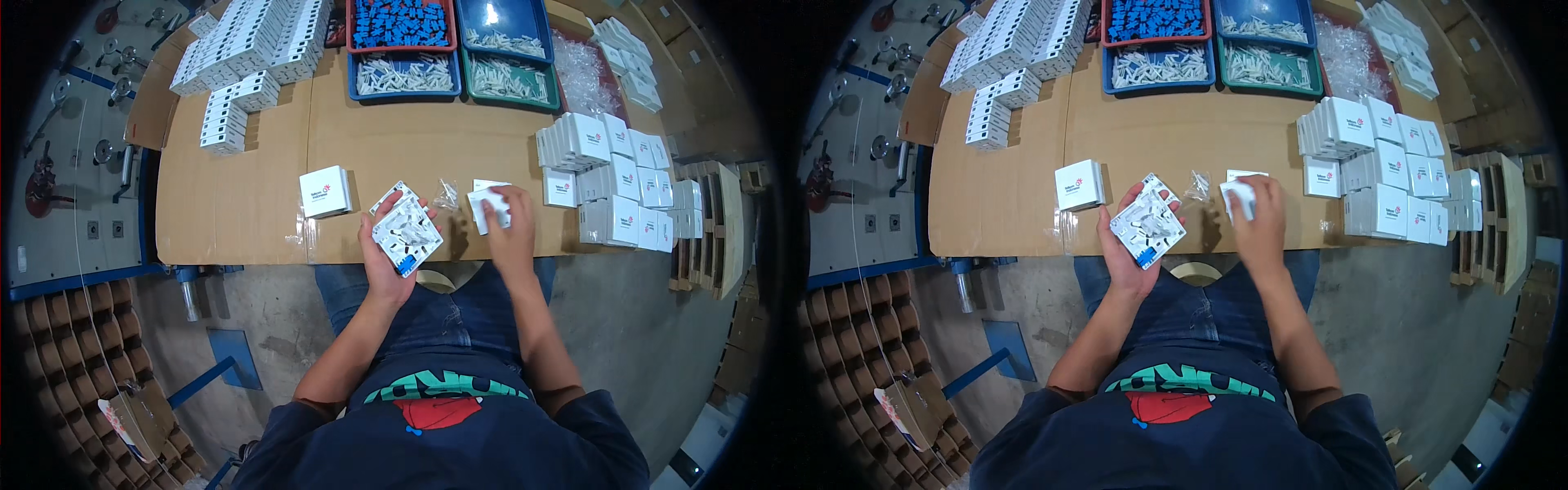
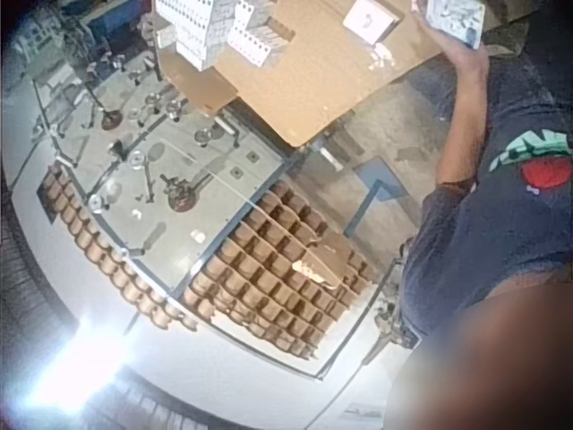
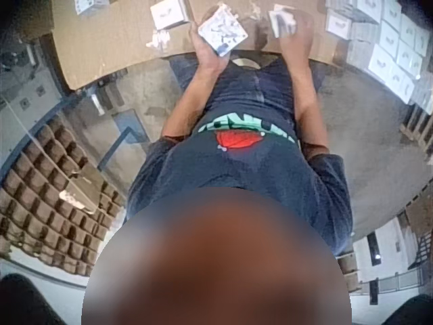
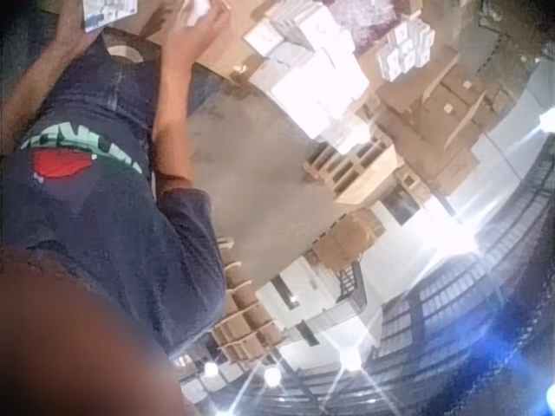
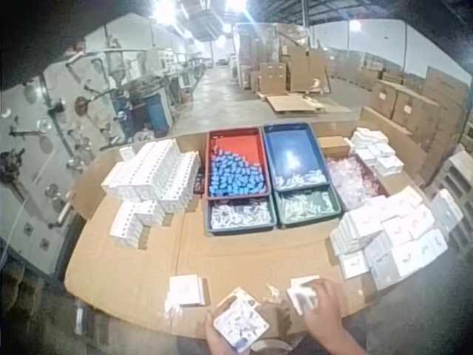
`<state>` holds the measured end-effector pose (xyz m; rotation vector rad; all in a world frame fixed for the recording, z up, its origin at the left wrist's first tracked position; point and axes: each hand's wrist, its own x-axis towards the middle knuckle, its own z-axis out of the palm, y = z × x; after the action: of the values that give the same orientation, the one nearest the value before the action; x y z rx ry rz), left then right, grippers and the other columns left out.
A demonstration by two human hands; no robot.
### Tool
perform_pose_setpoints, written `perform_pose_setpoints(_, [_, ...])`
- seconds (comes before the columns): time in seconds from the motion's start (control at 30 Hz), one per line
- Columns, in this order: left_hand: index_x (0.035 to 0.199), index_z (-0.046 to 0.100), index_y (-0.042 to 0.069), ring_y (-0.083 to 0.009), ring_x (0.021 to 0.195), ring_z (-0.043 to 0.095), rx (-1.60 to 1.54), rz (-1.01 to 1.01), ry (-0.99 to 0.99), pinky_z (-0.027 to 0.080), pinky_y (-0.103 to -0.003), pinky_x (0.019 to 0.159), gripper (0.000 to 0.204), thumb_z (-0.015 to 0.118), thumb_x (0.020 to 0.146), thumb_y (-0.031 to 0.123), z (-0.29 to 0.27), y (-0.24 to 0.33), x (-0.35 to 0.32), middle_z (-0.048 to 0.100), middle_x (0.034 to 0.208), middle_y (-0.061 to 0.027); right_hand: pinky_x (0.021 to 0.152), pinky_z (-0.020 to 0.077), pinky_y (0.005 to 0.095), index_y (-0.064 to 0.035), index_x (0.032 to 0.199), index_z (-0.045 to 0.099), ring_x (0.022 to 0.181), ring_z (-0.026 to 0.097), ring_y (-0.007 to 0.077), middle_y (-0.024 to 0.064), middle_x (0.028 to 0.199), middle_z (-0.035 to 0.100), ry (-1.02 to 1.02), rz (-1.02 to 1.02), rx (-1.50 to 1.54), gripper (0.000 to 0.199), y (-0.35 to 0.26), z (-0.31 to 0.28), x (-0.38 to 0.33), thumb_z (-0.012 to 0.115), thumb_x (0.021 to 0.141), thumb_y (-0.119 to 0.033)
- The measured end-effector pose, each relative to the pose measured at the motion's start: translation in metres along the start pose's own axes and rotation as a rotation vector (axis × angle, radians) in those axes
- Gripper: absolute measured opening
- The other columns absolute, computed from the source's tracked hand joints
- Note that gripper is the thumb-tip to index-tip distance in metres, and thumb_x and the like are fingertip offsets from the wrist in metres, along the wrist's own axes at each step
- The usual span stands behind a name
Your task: Packing small white industrial components into boxes at a factory workbench.
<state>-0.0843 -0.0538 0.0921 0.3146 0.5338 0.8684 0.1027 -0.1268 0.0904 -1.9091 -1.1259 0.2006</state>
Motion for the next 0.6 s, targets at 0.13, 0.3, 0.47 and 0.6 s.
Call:
perform_pose_setpoints(0.13, [0.144,0.046,0.009,-0.0307,0.122,0.06,0.14,0.054,0.027,0.047,-0.045,0.106,0.068,0.023,0.106,0.06,-0.007,-0.013,0.001,0.061,0.132,-0.017,0.082,0.0491,0.0384,-0.002,0.101,0.067,0.095,0.061,0.0287,0.0112,0.097,0.061,-0.366,-0.126,0.18,0.017,-0.064,0.003,-0.014,0.072,0.088,-0.012])
perform_pose_setpoints(0.3, [0.142,0.05,0.006,-0.0262,0.118,0.062,0.218,0.068,0.105,0.049,-0.039,0.103,0.066,0.025,0.108,0.058,-0.012,-0.02,0.004,0.064,0.128,-0.0161,0.073,0.0498,0.0362,-0.001,0.099,0.066,0.083,0.061,0.0257,0.0096,0.095,0.062,-0.379,-0.069,0.267,0.018,-0.047,0.02,-0.018,0.074,0.088,-0.013])
perform_pose_setpoints(0.47, [0.144,0.044,0.007,-0.0234,0.115,0.064,0.131,0.086,0.168,0.055,-0.04,0.095,0.064,0.027,0.108,0.057,-0.017,-0.001,0.011,0.062,0.127,-0.0142,0.074,0.0524,0.0368,-0.0044,0.109,0.068,0.085,0.064,0.0271,0.0106,0.104,0.066,-0.268,0.037,0.064,0.025,-0.037,0.001,-0.004,0.075,0.086,-0.012])
perform_pose_setpoints(0.6, [0.138,0.044,0.013,-0.0272,0.119,0.061,0.193,0.051,0.184,0.055,-0.041,0.094,0.067,0.025,0.104,0.067,-0.026,-0.007,0.016,0.059,0.127,-0.0157,0.08,0.0526,0.039,-0.0053,0.112,0.069,0.093,0.066,0.0273,0.0104,0.108,0.067,-0.469,0.019,0.175,0.039,-0.051,-0.002,-0.013,0.081,0.083,-0.028])
